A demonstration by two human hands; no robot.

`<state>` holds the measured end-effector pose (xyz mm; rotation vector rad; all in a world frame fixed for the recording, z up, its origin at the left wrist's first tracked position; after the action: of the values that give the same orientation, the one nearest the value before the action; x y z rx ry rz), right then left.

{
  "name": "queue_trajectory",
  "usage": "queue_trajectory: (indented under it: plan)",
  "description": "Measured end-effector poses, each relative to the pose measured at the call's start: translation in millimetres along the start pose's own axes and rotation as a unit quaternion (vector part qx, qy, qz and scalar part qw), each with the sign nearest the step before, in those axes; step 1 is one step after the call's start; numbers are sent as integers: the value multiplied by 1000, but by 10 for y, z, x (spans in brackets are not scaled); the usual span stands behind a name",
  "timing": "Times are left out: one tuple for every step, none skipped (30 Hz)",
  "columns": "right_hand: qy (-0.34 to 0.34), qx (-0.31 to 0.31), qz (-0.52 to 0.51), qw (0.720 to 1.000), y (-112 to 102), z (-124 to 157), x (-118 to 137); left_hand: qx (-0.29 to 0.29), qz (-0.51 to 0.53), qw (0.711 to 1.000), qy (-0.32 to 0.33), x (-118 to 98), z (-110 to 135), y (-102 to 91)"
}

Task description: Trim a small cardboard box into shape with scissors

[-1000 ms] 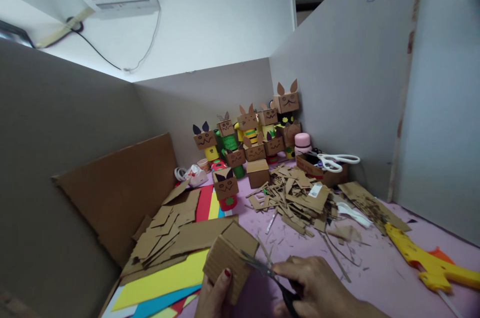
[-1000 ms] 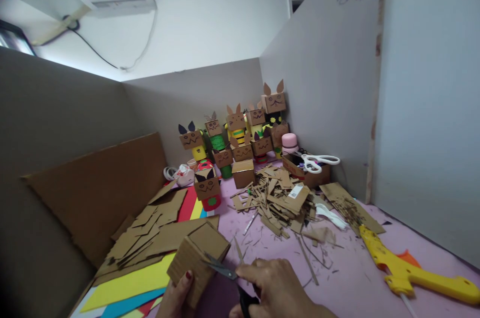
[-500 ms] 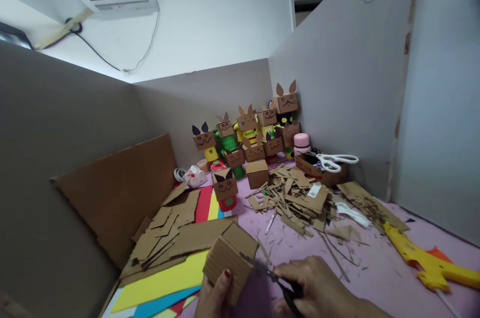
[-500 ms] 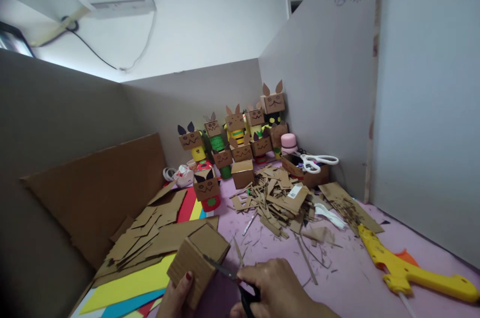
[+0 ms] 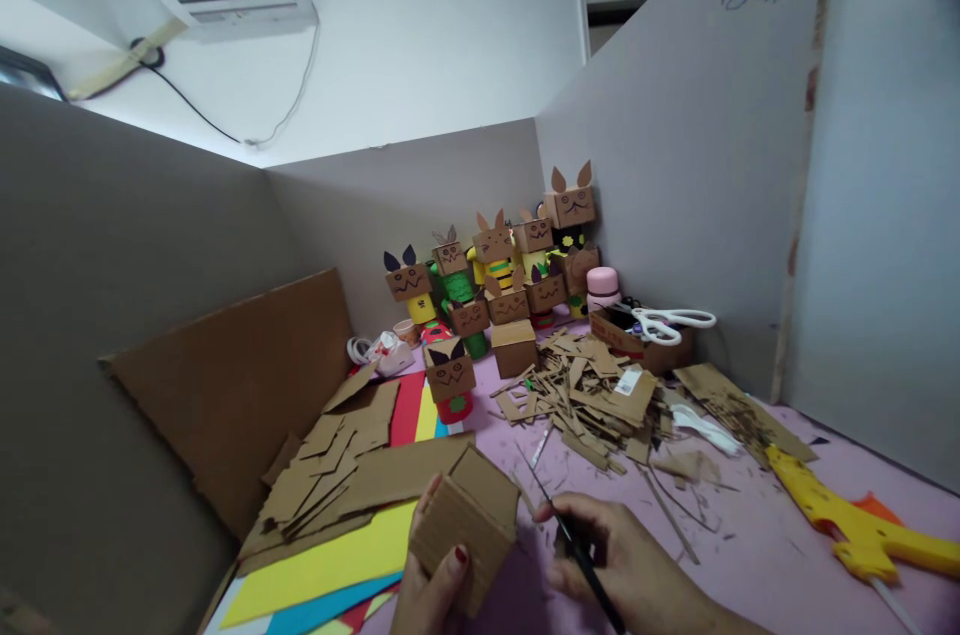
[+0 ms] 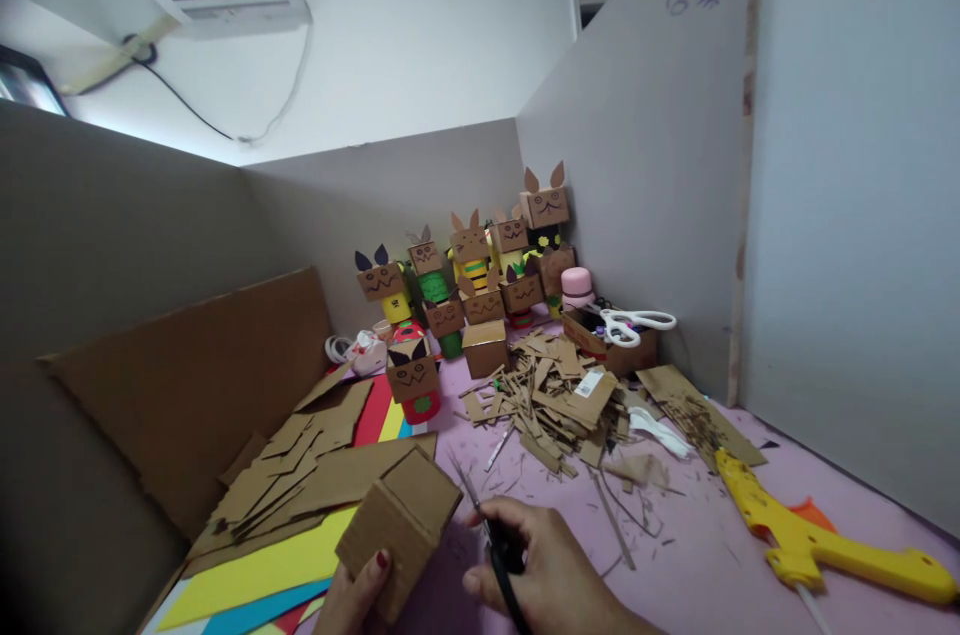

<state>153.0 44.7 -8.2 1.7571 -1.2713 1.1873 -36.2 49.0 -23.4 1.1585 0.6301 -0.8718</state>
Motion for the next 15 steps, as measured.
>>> queue_trajectory:
  plan:
    - [-10, 6, 21, 1000, 1, 7, 16, 2, -5, 1000, -7, 11, 3, 1]
    - [-16, 14, 51, 998, 2, 13, 36, 3, -9, 1000, -15, 20, 7, 1]
    - [-20, 23, 87, 996, 2, 16, 62, 4, -9, 1000, -21, 25, 12, -1]
    - [-26, 33, 129, 991, 2, 16, 95, 6, -8, 1000, -26, 26, 17, -2]
    - [-33, 46, 175, 983, 5, 14, 130, 8, -7, 1000, -28, 23, 21, -3]
    - [-43, 63, 220, 972, 14, 10, 163, 12, -8, 999, -30, 20, 24, -2]
    - [-53, 81, 261, 960, 28, 8, 189, 17, -12, 999, -31, 16, 25, 0]
    - [-60, 97, 293, 949, 42, 8, 204, 23, -18, 999, -31, 14, 24, 2]
    - [-64, 111, 317, 940, 55, 10, 205, 29, -25, 999, -30, 11, 22, 5]
    - [-66, 119, 334, 933, 63, 14, 198, 34, -32, 999, -27, 10, 19, 8]
    - [-68, 122, 345, 928, 66, 19, 186, 39, -37, 998, -23, 10, 16, 11]
    - [-69, 121, 350, 926, 67, 23, 171, 44, -39, 998, -20, 12, 13, 14]
    - [-71, 119, 350, 926, 66, 27, 156, 48, -41, 998, -18, 16, 12, 17]
    - [-74, 119, 346, 928, 67, 30, 146, 50, -43, 998, -18, 22, 11, 19]
    - [-78, 119, 338, 930, 69, 31, 141, 48, -44, 998, -20, 29, 11, 19]
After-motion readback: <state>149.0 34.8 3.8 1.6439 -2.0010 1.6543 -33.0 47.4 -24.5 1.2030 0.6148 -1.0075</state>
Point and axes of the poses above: each hand's wrist, its own z-axis away from the middle knuckle, its own y-axis out of the palm, x = y × z, the point moved 5 cm from there along -z, towards the middle knuckle, and after that the axes turned 13 degrees about -y, right-handed, at the moved point
